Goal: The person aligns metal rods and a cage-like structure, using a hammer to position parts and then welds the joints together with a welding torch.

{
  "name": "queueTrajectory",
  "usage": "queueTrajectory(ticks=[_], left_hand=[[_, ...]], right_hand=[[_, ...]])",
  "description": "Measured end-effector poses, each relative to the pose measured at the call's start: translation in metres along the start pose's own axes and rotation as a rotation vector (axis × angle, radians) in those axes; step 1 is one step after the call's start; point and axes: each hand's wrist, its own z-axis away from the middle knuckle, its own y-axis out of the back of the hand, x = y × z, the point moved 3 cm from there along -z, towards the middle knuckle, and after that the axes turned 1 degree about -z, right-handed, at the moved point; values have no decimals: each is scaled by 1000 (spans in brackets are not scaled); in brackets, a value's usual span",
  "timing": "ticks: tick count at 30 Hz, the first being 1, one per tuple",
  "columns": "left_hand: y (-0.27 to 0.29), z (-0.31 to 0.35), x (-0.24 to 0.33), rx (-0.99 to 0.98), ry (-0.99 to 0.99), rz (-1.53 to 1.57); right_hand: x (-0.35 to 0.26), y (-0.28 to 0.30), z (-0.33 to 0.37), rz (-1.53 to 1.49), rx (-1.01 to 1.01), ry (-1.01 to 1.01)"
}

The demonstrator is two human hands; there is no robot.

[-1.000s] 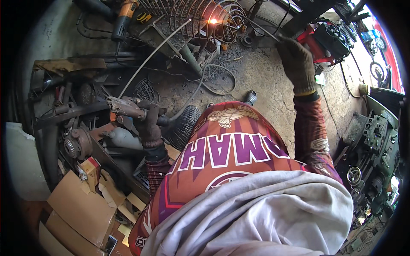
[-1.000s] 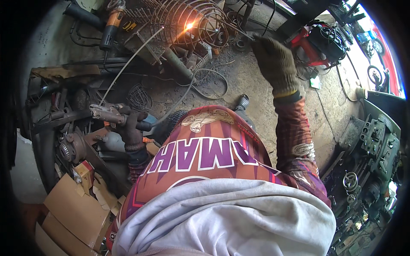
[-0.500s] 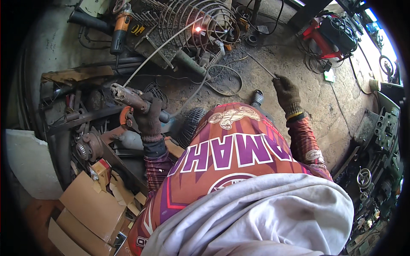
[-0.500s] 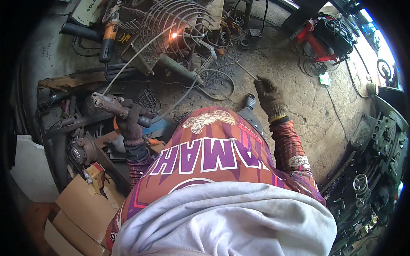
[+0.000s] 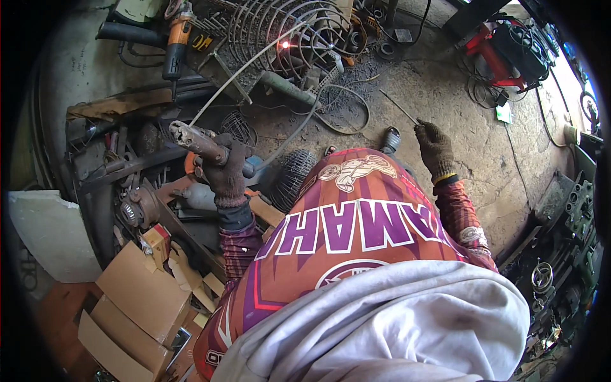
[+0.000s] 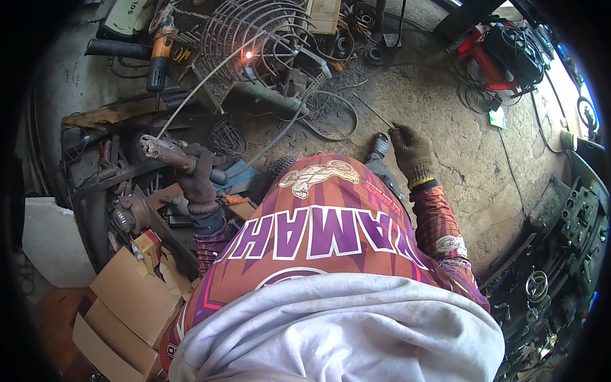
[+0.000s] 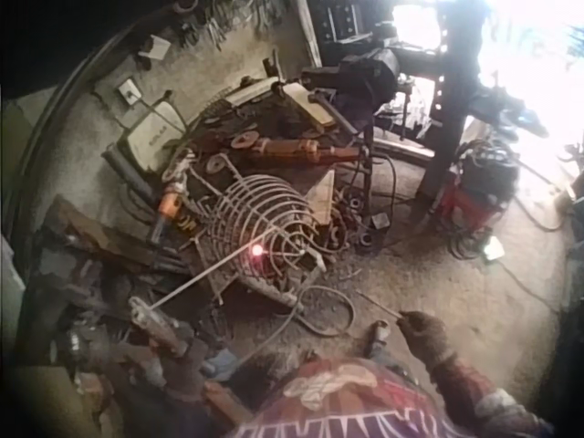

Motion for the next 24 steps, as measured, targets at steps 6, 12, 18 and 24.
queueTrajectory(ticks=[6, 12, 18, 24], left_hand=[[6, -3, -7, -2, -3, -32], [6, -2, -5, 11, -28, -35], [-6, 1, 11, 94, 30, -27], [0, 0, 6, 90, 98, -117]], right_hand=[[-2, 0, 0, -3, 2, -10], [4, -4, 1, -3, -6, -20], [8, -10, 2, -16, 1, -36], [-1, -9, 1, -36, 2, -71]])
